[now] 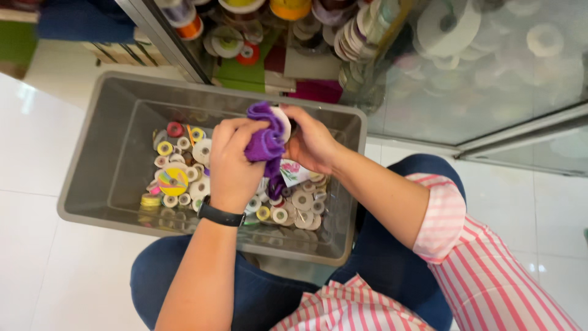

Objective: The person sits on the floor and wipes various spools of ribbon with a purple cloth. They pick up spools from a plastic bin, clean them, and place them on a nearby shelf.

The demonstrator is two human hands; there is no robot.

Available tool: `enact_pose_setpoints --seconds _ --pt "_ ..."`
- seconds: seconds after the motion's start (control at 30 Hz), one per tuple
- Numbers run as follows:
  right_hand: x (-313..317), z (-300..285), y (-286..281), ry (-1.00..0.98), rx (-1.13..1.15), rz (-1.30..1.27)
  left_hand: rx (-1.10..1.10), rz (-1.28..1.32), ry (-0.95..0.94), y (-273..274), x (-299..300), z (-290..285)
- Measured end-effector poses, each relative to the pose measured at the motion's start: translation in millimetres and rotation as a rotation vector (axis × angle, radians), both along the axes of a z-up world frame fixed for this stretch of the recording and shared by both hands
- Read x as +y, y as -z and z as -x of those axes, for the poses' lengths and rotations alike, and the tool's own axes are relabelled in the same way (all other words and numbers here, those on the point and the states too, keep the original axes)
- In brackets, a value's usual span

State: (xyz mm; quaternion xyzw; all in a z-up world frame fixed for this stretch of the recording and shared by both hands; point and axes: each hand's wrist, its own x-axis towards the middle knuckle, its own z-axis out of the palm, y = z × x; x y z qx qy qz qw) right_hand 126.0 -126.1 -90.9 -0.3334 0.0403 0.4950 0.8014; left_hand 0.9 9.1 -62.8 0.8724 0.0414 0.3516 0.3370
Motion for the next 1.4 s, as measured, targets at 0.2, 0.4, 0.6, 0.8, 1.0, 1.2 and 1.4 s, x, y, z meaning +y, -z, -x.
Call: enact_pose_setpoints --seconds 0.2,0.4,0.6,0.8,1.0,1.2,1.4 --pt "-7 -3 16 0.049 -0.861 0.186 -0.064 0.118 -0.185 -21 30 14" --pt "-14 7 -6 0.073 -1.454 0.585 -0.100 0.177 0.028 -26 -5 12" --pt "-14 9 -2 -0.018 -1.564 0.552 0.111 -0.070 -0.062 10 9 4" --pt "-12 5 -1 0.047 -1.576 0.557 0.071 -0.100 -0.026 10 1 8" --pt "-15 6 3 0.042 -1.625 0.510 0.115 -0.098 -0.018 18 12 2" --pt "-12 3 8 0.067 -1.605 0.511 0.087 -0.088 -0.028 15 1 5" --pt "-17 6 -1 0.002 -1.541 0.547 0.147 -0.050 0.039 17 5 3"
